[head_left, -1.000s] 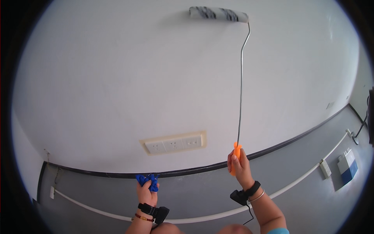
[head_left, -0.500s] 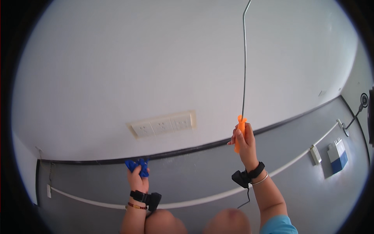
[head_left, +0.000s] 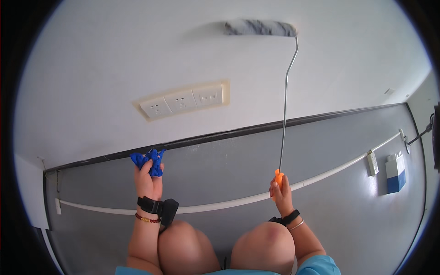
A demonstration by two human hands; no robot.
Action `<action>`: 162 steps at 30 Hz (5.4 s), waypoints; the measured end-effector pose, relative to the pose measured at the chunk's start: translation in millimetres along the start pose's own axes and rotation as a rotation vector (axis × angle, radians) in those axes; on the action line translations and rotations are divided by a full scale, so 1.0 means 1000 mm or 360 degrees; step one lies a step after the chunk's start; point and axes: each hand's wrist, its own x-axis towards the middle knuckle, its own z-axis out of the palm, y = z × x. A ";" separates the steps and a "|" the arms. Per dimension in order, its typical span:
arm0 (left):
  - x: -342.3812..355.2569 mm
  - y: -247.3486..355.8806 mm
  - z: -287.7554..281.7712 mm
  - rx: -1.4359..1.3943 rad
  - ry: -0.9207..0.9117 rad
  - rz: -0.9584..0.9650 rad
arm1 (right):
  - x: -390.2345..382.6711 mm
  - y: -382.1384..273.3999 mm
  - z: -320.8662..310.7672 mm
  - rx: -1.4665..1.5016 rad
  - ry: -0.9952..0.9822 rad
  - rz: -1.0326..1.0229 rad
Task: Painting the ceiling around an electrical outlet and then removing the masking tape and cleaning the outlet.
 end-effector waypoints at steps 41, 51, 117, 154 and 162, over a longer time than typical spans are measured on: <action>0.007 0.002 -0.005 0.0017 0.0067 0.0060 | -0.108 0.097 -0.045 -0.0707 -0.0022 0.0596; 0.011 0.000 -0.009 -0.0013 0.0067 0.0048 | -0.116 0.111 -0.051 -0.0850 -0.0009 0.0632; 0.004 0.004 -0.001 0.0073 0.0019 0.0048 | -0.056 0.088 -0.014 -0.0540 0.0142 0.0138; 0.006 0.003 -0.002 0.0068 -0.0016 0.0022 | -0.121 0.126 -0.027 -0.1010 -0.0072 0.0750; 0.005 0.003 -0.001 0.0067 -0.0022 0.0016 | -0.120 0.134 -0.018 -0.0989 -0.0131 0.0776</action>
